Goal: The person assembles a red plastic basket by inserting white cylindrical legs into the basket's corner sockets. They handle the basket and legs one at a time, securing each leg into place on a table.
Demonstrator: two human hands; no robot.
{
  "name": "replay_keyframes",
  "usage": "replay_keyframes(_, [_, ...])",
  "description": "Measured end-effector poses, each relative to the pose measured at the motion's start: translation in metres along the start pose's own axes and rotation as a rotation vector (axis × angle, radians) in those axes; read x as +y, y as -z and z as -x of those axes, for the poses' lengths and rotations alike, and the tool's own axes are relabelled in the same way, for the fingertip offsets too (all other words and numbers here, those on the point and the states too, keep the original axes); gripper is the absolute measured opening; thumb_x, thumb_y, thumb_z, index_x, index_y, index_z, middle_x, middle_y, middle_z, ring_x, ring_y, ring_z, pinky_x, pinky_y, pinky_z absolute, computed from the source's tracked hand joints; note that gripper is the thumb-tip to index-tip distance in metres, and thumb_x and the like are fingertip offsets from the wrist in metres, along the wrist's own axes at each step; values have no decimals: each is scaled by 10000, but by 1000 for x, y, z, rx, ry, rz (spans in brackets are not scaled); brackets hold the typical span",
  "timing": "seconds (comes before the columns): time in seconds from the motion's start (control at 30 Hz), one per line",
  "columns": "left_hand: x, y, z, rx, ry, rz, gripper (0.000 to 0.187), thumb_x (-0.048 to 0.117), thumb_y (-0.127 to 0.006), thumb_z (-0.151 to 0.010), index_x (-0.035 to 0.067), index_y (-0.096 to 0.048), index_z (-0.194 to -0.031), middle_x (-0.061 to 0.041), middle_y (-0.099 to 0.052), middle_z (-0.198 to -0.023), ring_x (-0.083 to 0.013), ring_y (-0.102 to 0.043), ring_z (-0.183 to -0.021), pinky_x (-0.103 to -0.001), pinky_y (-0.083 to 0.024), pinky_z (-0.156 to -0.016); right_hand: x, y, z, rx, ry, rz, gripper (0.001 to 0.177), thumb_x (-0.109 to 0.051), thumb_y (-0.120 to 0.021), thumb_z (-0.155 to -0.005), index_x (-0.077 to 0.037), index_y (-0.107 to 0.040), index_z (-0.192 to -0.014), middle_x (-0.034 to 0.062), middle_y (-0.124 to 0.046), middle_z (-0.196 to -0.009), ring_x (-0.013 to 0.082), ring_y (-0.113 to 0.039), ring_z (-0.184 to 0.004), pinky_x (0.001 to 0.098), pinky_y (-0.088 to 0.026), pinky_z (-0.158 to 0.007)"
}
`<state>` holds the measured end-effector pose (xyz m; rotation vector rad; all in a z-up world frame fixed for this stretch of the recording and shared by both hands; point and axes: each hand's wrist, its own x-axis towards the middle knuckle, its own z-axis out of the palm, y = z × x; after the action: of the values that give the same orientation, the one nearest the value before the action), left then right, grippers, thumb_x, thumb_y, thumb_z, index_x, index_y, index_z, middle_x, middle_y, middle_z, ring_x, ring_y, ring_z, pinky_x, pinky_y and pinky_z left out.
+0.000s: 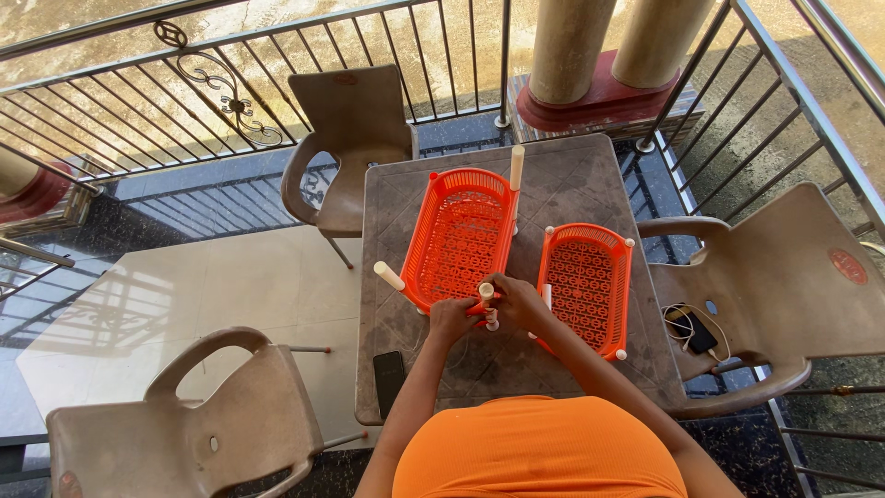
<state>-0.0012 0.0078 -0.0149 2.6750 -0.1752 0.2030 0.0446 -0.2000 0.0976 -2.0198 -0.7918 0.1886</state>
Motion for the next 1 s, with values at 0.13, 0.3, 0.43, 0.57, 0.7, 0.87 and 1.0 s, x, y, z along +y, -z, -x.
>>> replay_keyframes(0.13, [-1,-3,-1,-18,18,-13,295,480,-851,-766,254,-813,-952,-61,-712,-681,-267,-716,-658,-431,-535,-601,15,26,-23,-272,154,-255,566,-24,-709,-896,-110,-537,-1429,109,-732,-1223,258,-727,-1022,413,-577,-836])
replay_keyframes(0.3, [-3,-4,-1,32,28,-17,279,451,-841,-765,265,-817,-970,-66,-705,-671,-273,-712,-634,-434,-533,-581,18,11,-21,-227,-63,-307,329,-16,-691,-957,-95,-692,-1276,114,-782,-986,219,-765,-903,351,-617,-811])
replay_keyframes(0.43, [2,-4,-3,7,50,-34,247,475,-823,-795,275,-811,-939,-53,-701,-663,-260,-712,-637,-430,-530,-586,2,-14,4,113,-131,-67,325,-72,-733,-925,-109,-691,-1245,79,-793,-929,194,-770,-859,357,-600,-737])
replay_keyframes(0.57, [6,-2,-2,17,45,-53,242,496,-821,-806,279,-807,-912,-46,-694,-660,-253,-707,-644,-426,-527,-588,-18,-21,8,245,-168,94,337,-128,-760,-923,-131,-675,-1249,67,-792,-979,196,-764,-870,376,-595,-717])
replay_keyframes(0.7, [5,0,-3,-1,32,-34,254,486,-825,-784,291,-817,-947,-37,-695,-655,-244,-699,-621,-420,-527,-578,-19,16,-9,-19,-132,-257,459,-69,-777,-853,-121,-614,-1279,74,-757,-1144,200,-743,-1049,355,-609,-900])
replay_keyframes(0.87, [2,-6,-4,-50,55,-53,312,524,-838,-770,277,-812,-960,-30,-696,-653,-227,-703,-617,-414,-524,-580,-9,42,-27,-348,75,-348,460,2,-679,-927,-99,-638,-1374,93,-695,-1332,248,-660,-1207,420,-568,-970])
replay_keyframes(1.0, [-1,-9,-1,-10,52,-82,229,482,-814,-815,299,-815,-953,-9,-691,-653,-209,-699,-610,-395,-525,-578,-2,18,-22,-153,-33,-120,353,-41,-707,-923,-120,-698,-1266,65,-792,-1128,223,-786,-996,378,-629,-844])
